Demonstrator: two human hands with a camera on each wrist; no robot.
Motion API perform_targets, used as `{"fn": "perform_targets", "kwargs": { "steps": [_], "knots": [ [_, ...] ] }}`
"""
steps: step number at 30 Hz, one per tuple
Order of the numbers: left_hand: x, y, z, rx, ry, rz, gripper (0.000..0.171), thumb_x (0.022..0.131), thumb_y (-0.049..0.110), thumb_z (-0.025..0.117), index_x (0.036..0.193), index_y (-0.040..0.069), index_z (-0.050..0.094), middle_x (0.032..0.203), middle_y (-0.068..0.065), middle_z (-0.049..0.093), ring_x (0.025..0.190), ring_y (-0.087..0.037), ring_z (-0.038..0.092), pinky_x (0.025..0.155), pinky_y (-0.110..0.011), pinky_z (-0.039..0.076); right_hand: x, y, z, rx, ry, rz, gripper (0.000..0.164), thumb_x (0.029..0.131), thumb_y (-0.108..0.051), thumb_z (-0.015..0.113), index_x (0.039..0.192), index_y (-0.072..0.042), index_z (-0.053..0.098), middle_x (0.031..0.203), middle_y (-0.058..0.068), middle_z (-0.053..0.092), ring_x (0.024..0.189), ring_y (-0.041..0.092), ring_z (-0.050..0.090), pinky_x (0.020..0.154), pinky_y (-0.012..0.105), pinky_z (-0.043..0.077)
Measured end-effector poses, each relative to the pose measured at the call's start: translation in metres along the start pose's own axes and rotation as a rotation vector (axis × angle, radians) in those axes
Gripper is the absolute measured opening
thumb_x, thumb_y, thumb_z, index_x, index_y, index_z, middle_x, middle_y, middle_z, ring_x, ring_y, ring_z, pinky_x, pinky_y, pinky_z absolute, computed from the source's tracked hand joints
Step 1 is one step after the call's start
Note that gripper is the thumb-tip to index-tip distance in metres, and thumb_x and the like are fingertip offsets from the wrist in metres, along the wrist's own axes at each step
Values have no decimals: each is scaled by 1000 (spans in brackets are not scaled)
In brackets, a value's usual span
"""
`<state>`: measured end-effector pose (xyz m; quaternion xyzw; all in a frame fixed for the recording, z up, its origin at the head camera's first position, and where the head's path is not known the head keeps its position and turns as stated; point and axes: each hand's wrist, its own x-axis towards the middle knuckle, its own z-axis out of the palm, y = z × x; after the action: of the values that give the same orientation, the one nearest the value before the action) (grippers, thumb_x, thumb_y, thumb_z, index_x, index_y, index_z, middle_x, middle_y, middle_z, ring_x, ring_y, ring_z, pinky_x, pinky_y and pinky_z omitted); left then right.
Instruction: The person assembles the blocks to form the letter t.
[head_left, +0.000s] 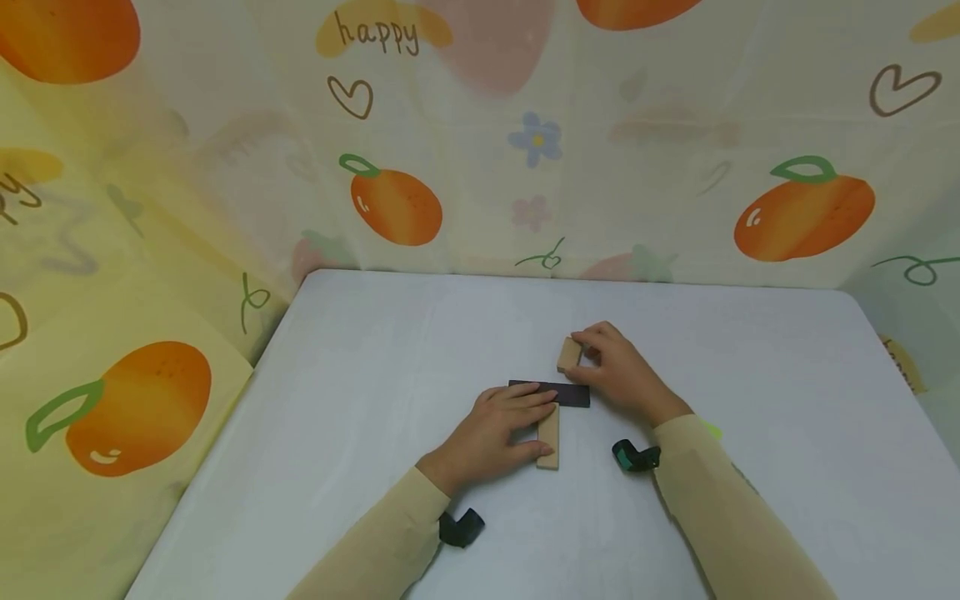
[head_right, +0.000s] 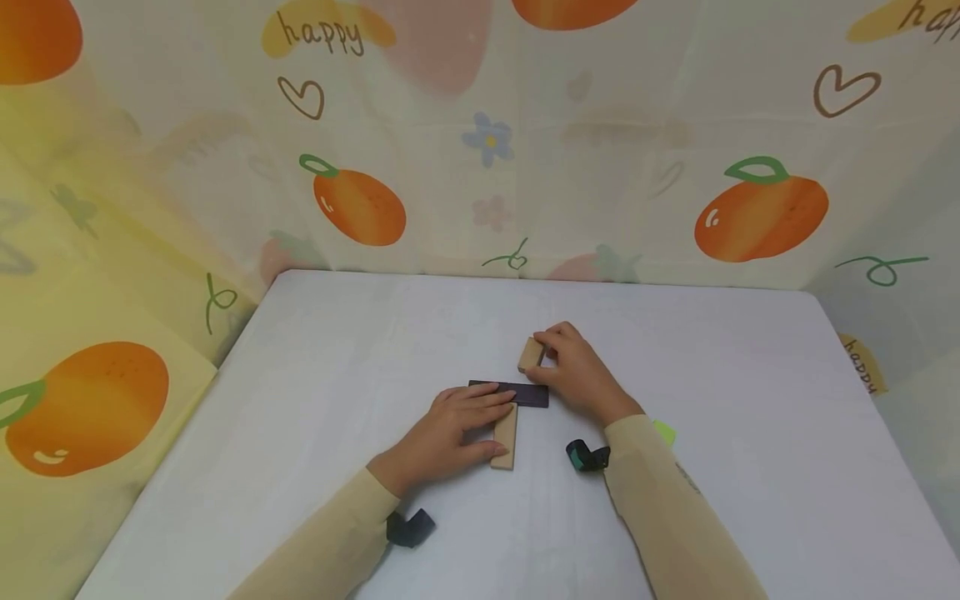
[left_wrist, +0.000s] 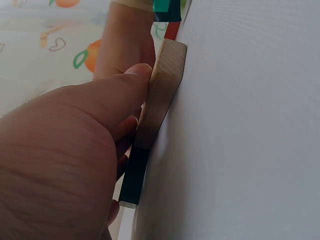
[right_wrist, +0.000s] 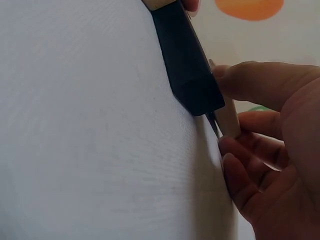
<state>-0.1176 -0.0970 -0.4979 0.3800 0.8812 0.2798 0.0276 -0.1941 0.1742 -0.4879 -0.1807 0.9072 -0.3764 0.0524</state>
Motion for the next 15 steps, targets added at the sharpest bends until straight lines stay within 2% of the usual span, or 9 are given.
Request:
{"fn": "perform_targets", "kwargs": {
  "steps": [5,11,15],
  "knots": [
    [0,0,0,1,15,11,66,102,45,79,156,11,62,163,8,51,157,-14,34,122,-53,32,4,-2,1,33,-15,-6,58,99,-17,83,148,5,62,135,18,58,114,32,59,99,51,50],
    [0,0,1,-7,6,1,66,102,45,79,156,12,61,163,8,51,158,-12,33,123,-51,30,4,-2,2,101,1,-10,43,106,-9,72,146,6,64,134,18,61,107,29,63,94,48,52],
    [0,0,1,4,5,-1,65,103,45,78,156,12,61,163,8,51,158,-12,33,122,-50,31,5,-2,4,127,3,-16,41,106,-7,70,144,6,65,136,19,61,108,29,64,94,49,53]
  ]
}}
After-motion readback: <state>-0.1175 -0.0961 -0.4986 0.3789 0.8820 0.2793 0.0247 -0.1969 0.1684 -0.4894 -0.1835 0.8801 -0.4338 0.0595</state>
